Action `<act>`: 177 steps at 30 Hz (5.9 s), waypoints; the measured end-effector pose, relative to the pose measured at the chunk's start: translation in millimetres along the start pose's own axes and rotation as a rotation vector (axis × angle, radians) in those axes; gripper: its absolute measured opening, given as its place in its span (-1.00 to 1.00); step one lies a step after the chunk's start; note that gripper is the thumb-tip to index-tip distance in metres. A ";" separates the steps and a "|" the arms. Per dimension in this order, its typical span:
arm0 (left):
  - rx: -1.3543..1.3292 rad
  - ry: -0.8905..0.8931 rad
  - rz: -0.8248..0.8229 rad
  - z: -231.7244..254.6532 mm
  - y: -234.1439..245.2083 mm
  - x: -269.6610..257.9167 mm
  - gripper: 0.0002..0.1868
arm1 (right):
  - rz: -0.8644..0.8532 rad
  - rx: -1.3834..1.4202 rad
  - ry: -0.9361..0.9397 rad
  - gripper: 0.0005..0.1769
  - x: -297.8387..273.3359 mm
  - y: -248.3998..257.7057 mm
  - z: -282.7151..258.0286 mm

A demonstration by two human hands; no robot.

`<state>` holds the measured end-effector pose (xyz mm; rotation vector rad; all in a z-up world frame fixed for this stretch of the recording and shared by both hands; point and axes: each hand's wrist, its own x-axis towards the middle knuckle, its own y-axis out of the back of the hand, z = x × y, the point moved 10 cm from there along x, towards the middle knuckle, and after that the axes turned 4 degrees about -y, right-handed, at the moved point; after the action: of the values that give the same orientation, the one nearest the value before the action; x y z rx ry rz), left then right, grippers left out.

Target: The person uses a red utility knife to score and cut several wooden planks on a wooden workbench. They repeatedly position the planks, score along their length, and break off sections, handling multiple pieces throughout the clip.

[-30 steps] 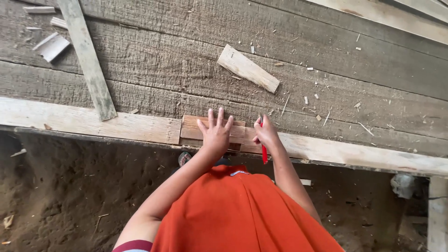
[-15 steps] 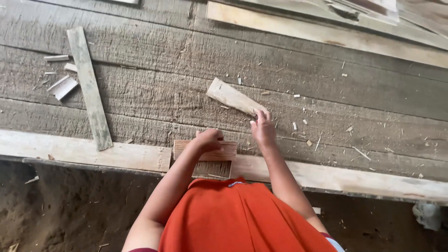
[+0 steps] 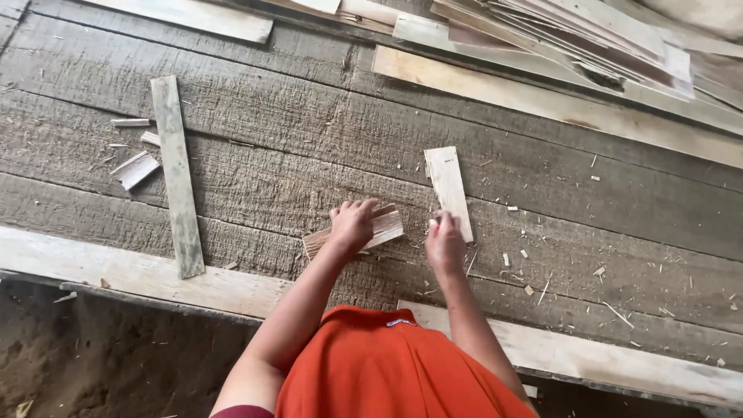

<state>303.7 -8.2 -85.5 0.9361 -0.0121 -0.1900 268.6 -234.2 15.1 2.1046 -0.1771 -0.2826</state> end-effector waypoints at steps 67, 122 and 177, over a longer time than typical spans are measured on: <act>0.238 0.016 -0.119 32.5 66.9 -22.0 -0.16 | -0.155 0.102 -0.249 -0.17 -37.2 -10.3 -51.4; 0.183 -0.237 -0.320 60.9 19.5 8.5 -0.24 | -0.228 -0.102 -0.132 -0.13 -48.2 -65.6 -48.8; 0.246 -0.234 -0.383 63.6 17.0 11.0 -0.12 | -0.377 -0.221 -0.025 -0.16 -48.8 -85.2 -35.7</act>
<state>311.3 -51.1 -34.8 1.1515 -0.0739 -0.6641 232.4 -148.9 -33.2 1.9045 0.2308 -0.5275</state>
